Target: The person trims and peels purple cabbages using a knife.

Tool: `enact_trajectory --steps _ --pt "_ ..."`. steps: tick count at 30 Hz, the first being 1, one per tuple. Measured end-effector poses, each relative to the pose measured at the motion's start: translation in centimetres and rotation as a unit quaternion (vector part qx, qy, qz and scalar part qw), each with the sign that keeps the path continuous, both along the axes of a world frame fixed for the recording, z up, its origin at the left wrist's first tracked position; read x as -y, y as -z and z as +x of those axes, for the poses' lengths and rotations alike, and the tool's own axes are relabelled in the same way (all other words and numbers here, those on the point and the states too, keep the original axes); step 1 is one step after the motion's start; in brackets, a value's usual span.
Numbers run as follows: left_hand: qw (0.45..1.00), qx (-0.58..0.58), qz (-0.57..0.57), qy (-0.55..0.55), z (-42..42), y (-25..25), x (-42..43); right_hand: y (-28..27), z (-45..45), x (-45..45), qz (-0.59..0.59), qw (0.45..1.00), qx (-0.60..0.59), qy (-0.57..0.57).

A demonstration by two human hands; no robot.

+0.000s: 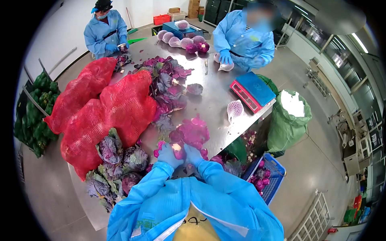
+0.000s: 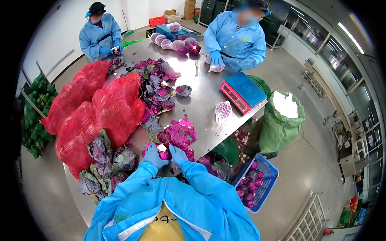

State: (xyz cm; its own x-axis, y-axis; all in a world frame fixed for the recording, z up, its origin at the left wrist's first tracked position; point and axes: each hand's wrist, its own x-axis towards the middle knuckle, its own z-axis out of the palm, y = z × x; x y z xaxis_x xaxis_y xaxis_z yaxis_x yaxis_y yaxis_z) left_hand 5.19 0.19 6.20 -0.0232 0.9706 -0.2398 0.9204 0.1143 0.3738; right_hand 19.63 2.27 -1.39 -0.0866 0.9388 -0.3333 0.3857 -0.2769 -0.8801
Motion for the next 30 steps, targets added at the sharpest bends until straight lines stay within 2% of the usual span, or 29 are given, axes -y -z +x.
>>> enact_trajectory --steps 2,3,5,7,8,10,12,13,14,16,17,18,20,22,23,24,25,26,27,28,30 --pt "1.000 -0.009 0.016 0.000 -0.2 0.5 0.0 -0.2 0.8 -0.5 -0.103 0.990 -0.085 0.044" --pt "1.000 -0.007 0.003 -0.002 0.1 -0.7 0.3 -0.5 1.0 -0.9 -0.103 0.990 -0.089 0.041" --pt "1.000 -0.001 0.018 0.000 -0.2 -0.3 0.4 -0.9 0.9 -0.8 -0.011 1.000 0.015 -0.022" --pt "0.999 0.017 0.035 0.004 -0.9 0.7 1.0 -1.0 -0.1 -0.6 0.113 0.982 0.141 -0.057" --pt "0.997 0.021 0.069 0.023 -1.3 1.3 1.1 -1.3 0.3 -0.6 0.049 0.988 0.140 -0.044" --pt "0.996 0.021 0.081 0.018 -1.8 1.7 1.5 0.2 0.2 -1.5 0.084 0.983 0.164 -0.025" --pt "0.994 0.052 0.089 0.021 -2.3 1.6 1.9 0.6 -0.5 -1.2 0.223 0.958 0.178 0.033" --pt "0.995 0.067 0.077 0.004 -2.2 1.2 2.3 2.3 0.0 -2.8 0.126 0.986 0.077 0.071" --pt "0.992 0.086 0.088 0.036 -2.8 1.8 2.5 4.5 0.4 -3.7 0.023 0.994 -0.021 0.109" --pt "0.987 0.098 0.114 0.050 -3.1 2.1 3.6 1.7 -0.1 -2.7 -0.004 0.990 -0.043 0.131" --pt "0.982 0.128 0.125 0.053 -3.4 2.5 3.5 0.0 -0.7 -1.9 -0.015 0.992 -0.076 0.095" --pt "0.977 0.157 0.132 0.056 -3.8 3.3 4.0 0.2 -1.3 -1.3 0.055 0.997 -0.026 0.056" --pt "0.977 0.134 0.154 0.058 -5.0 5.6 4.2 -2.1 -2.8 0.0 0.100 0.993 0.018 0.055" --pt "0.965 0.212 0.153 0.027 -5.1 5.2 4.6 -3.1 -2.8 -0.2 0.133 0.987 0.083 0.031" --pt "0.965 0.233 0.116 0.000 -5.1 4.6 4.6 -2.4 -2.4 -0.5 0.155 0.979 0.122 0.042" --pt "0.959 0.217 0.182 0.012 -5.8 7.5 4.8 1.8 -1.8 -1.4 0.253 0.961 0.073 0.087" --pt "0.958 0.232 0.170 0.010 -6.1 7.1 5.1 -0.2 -1.3 -1.3 0.060 0.992 -0.022 0.112" --pt "0.956 0.247 0.156 0.009 -6.3 6.5 5.2 0.1 -0.9 -1.3 0.057 0.991 -0.017 0.117" --pt "0.953 0.255 0.165 0.012 -6.4 6.9 5.3 2.6 -0.6 -1.6 0.117 0.985 0.032 0.119" --pt "0.949 0.262 0.174 0.015 -6.5 7.4 5.3 2.9 -0.6 -1.2 0.166 0.980 -0.013 0.110" --pt "0.947 0.275 0.164 0.011 -5.9 6.2 5.4 2.5 -0.1 -0.6 0.068 0.988 -0.129 0.048"
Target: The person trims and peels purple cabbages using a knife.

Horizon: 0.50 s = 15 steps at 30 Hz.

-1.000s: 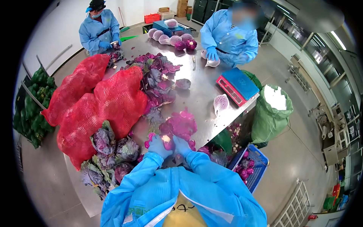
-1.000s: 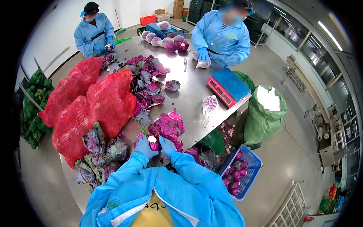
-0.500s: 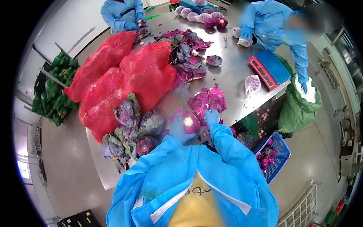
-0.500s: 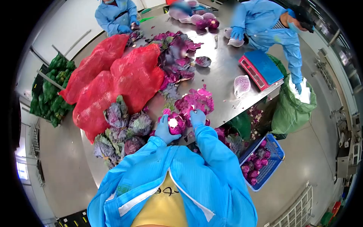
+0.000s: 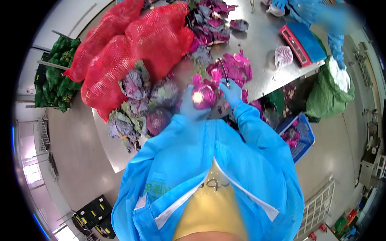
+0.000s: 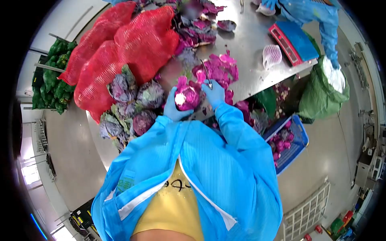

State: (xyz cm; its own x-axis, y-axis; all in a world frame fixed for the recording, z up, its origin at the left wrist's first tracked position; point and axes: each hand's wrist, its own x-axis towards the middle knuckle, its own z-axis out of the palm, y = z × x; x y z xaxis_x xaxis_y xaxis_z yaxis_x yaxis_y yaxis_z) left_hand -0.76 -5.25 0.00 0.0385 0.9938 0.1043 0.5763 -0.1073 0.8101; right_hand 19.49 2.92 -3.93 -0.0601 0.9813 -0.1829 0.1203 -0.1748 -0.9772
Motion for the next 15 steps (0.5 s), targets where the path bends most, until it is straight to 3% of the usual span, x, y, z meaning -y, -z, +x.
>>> enact_trajectory --steps 1,3,6,15 --pt "1.000 -0.023 0.019 -0.005 0.0 0.4 0.0 0.2 0.2 0.3 -0.011 1.000 0.002 0.003" --pt "1.000 0.004 0.011 0.003 -0.3 0.9 -0.4 0.3 0.7 0.5 -0.189 0.981 -0.040 0.002" --pt "1.000 0.000 0.006 0.001 -0.2 0.2 -0.4 0.5 -0.1 0.5 -0.132 0.990 -0.045 -0.034" --pt "1.000 -0.003 -0.011 0.006 0.0 -0.1 -0.6 -2.6 -1.3 -2.3 -0.154 0.965 0.007 -0.212"
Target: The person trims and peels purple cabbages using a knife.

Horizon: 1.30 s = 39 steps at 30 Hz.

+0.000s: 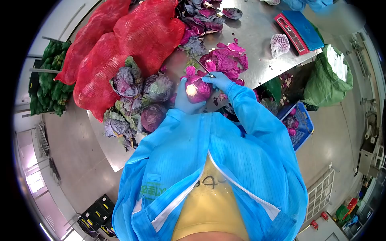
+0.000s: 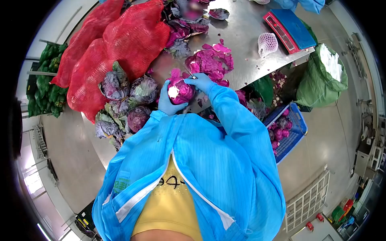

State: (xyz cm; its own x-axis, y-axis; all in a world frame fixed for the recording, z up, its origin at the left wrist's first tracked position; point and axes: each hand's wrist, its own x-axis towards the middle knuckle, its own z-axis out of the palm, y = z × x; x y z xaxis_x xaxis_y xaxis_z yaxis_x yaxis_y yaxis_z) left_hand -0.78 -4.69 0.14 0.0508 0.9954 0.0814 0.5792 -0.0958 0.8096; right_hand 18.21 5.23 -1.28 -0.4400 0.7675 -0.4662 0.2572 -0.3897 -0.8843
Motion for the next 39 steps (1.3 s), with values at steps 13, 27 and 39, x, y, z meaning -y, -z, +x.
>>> enact_trajectory --steps 13,27,39 --pt "0.999 -0.018 0.010 -0.029 0.9 -0.7 0.0 0.7 -1.6 -0.1 0.327 0.904 0.274 -0.012" --pt "0.996 -0.044 0.037 -0.071 1.1 0.1 0.8 -2.8 -1.4 5.0 0.219 0.894 0.175 0.349" --pt "0.984 0.089 -0.022 -0.151 0.9 0.0 -0.9 0.7 2.8 7.0 0.216 0.848 0.205 0.439"
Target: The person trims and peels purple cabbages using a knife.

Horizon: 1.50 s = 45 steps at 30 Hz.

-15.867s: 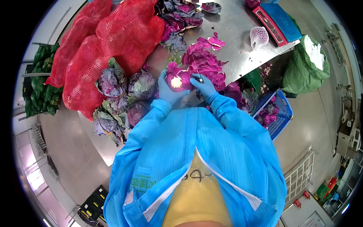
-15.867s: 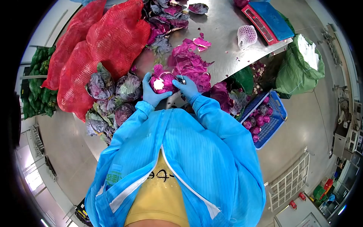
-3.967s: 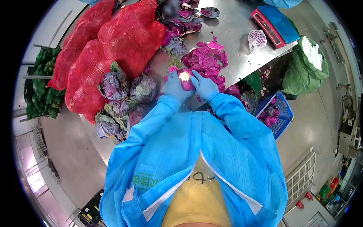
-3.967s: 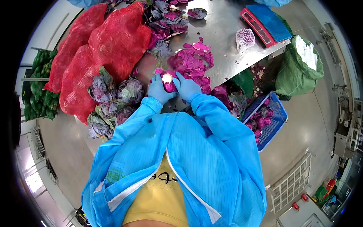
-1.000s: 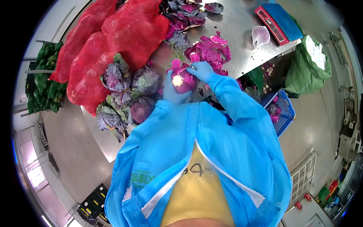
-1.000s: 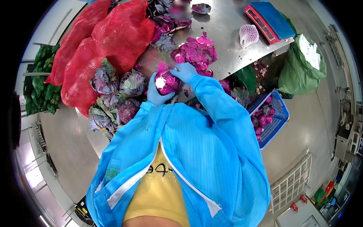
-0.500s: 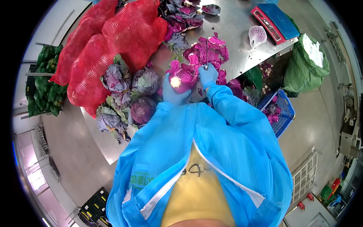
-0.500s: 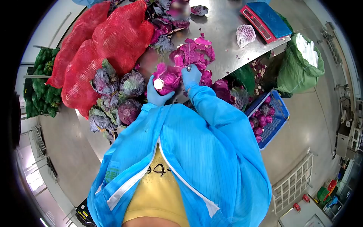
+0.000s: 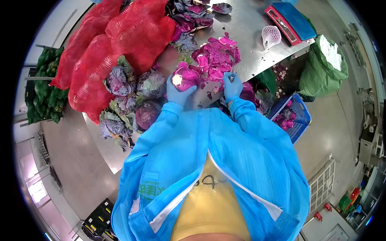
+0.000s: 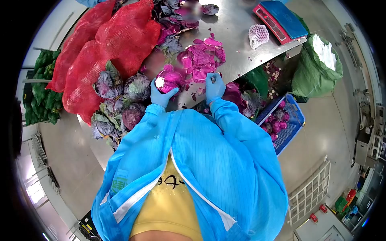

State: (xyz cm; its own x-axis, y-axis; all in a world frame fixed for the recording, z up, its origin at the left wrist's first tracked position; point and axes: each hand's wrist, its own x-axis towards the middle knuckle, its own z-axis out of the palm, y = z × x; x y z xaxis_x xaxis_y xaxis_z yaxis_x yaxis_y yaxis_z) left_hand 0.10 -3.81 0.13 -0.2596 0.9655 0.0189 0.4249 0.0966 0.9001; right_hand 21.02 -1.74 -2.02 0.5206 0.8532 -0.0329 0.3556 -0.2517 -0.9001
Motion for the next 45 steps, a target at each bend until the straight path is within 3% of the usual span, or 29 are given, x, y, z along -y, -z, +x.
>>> enact_trajectory --steps 3,7,9,13,16,17,20,21,28,32,34,36,39,41,42,45 --pt "0.996 0.057 -0.062 -0.043 0.1 -0.5 -0.2 0.1 -0.7 0.0 0.094 0.986 -0.104 -0.090" --pt "0.996 0.040 -0.053 -0.055 0.1 0.6 -0.4 -4.1 -2.6 -0.4 0.134 0.965 -0.115 -0.193" --pt "0.998 0.016 -0.035 -0.042 0.3 0.4 -0.3 -7.0 -3.2 -1.1 0.172 0.921 0.102 -0.335" --pt "0.999 0.019 -0.024 -0.010 0.7 -1.3 -0.1 -7.1 -4.7 -2.7 0.071 0.859 0.206 -0.463" --pt "0.998 0.039 -0.039 -0.011 0.8 -1.2 -0.2 -4.8 -4.1 -3.0 0.029 0.872 0.130 -0.471" --pt "1.000 0.007 -0.021 -0.020 0.4 0.5 -0.4 -4.0 -4.0 -2.7 0.084 0.887 0.113 -0.440" --pt "0.999 -0.020 -0.009 -0.033 0.6 0.6 -0.2 -4.9 -3.8 -1.2 0.037 0.907 0.123 -0.402" --pt "0.999 -0.016 -0.012 -0.034 0.7 0.3 -0.2 -4.4 -4.1 -0.9 0.090 0.918 0.104 -0.372" --pt "0.999 -0.035 -0.016 -0.031 0.4 0.7 -0.7 -3.2 -3.9 -1.3 0.092 0.943 0.091 -0.305" --pt "0.995 0.044 -0.055 -0.070 0.0 1.2 -1.0 -0.6 -4.1 0.7 0.167 0.950 0.061 -0.257" --pt "0.992 0.080 -0.062 -0.080 -0.1 0.9 -0.9 0.1 -3.3 0.5 0.173 0.967 0.064 -0.175" --pt "0.990 0.089 -0.078 -0.077 0.2 -0.4 -0.7 1.7 -2.3 -0.8 0.085 0.987 0.068 -0.122" --pt "0.983 0.153 -0.066 -0.080 -1.3 3.7 -1.3 0.4 -1.6 -1.7 0.034 0.989 0.088 -0.118" --pt "0.981 0.165 -0.064 -0.076 -1.2 3.2 -1.1 -3.0 -2.3 -1.4 0.035 0.974 0.122 -0.190" --pt "0.979 0.177 -0.062 -0.073 -1.1 3.0 -1.0 -3.3 -2.8 -1.1 0.053 0.969 0.063 -0.234" --pt "0.983 0.161 -0.051 -0.065 -1.1 3.1 -0.9 -1.0 -5.0 -1.3 0.055 0.960 0.065 -0.267"
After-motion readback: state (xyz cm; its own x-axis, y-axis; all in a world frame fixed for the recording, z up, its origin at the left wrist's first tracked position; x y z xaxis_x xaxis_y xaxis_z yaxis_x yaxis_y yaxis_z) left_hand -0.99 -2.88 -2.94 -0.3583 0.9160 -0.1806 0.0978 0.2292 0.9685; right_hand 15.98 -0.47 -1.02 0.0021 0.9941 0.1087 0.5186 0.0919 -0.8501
